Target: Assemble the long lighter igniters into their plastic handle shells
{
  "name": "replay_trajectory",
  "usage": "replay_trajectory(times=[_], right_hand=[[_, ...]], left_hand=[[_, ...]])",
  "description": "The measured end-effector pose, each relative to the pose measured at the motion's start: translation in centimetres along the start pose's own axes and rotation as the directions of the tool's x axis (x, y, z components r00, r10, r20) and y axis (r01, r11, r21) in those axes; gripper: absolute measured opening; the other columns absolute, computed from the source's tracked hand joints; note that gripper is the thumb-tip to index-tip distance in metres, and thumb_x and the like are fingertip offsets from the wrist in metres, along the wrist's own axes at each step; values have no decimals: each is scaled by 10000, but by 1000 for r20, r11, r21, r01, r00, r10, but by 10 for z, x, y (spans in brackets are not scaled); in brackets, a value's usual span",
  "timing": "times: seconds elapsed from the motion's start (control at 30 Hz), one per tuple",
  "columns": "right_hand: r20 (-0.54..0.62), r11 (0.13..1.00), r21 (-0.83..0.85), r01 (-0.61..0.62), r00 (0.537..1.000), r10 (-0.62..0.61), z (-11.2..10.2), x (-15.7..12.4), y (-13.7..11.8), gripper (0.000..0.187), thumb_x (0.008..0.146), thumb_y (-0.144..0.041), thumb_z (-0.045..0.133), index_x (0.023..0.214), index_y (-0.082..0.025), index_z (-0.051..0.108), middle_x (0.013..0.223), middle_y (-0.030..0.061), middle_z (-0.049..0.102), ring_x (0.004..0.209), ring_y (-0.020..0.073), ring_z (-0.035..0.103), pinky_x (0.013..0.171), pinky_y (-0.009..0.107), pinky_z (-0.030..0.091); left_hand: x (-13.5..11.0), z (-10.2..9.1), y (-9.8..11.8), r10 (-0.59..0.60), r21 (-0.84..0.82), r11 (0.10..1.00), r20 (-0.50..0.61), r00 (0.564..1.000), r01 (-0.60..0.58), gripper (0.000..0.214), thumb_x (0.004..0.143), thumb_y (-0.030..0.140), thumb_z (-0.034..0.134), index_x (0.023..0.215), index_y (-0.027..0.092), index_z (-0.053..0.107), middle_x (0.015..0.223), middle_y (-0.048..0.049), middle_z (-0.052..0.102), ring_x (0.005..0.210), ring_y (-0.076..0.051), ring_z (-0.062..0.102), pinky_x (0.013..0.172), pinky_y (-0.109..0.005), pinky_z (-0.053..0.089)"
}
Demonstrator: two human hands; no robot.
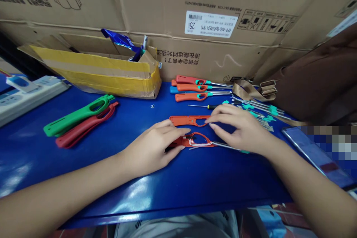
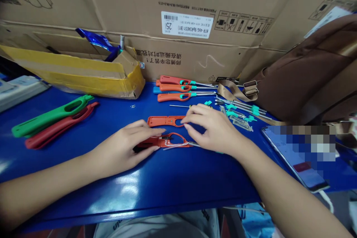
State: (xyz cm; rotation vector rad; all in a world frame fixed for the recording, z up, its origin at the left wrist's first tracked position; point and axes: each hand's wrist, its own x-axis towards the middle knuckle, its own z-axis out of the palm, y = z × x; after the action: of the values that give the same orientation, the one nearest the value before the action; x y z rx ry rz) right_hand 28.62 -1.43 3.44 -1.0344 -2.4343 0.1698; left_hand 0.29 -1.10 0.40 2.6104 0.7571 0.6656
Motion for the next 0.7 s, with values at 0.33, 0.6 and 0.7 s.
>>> replay_trajectory(times=[0.33,0.6,0.7], right_hand=[[457,985,98,-142,886,82,-22,-3,11,137,926,-249,662,986,-212,779,956,37,761,842,165,693,756,261,507],[339,1000,9,16,941,-18,-12,-6,11,215,992,-253,618,1100,-237,803,929,46,751,830,160,687,727,252,482],[332,998,-28,62,942,-49,-9,-6,8,202,986,-213,619,1059,-218,807,875,46,720,776,153,660,683,251,458]], left_hand=[[1,-5,-6,15,146,989,67,998,-25,279,1017,214,529,1238,161,692,1158,-108,709,1026,-243,648,921,-414,556],[0,-1,-9,25,190,981,74,997,-39,291,1042,247,504,1231,164,708,1162,-114,697,1022,-237,648,894,-386,572],[0,-1,-9,19,181,983,79,997,-33,291,1043,247,502,1231,162,707,1160,-114,698,1012,-237,649,887,-392,576]])
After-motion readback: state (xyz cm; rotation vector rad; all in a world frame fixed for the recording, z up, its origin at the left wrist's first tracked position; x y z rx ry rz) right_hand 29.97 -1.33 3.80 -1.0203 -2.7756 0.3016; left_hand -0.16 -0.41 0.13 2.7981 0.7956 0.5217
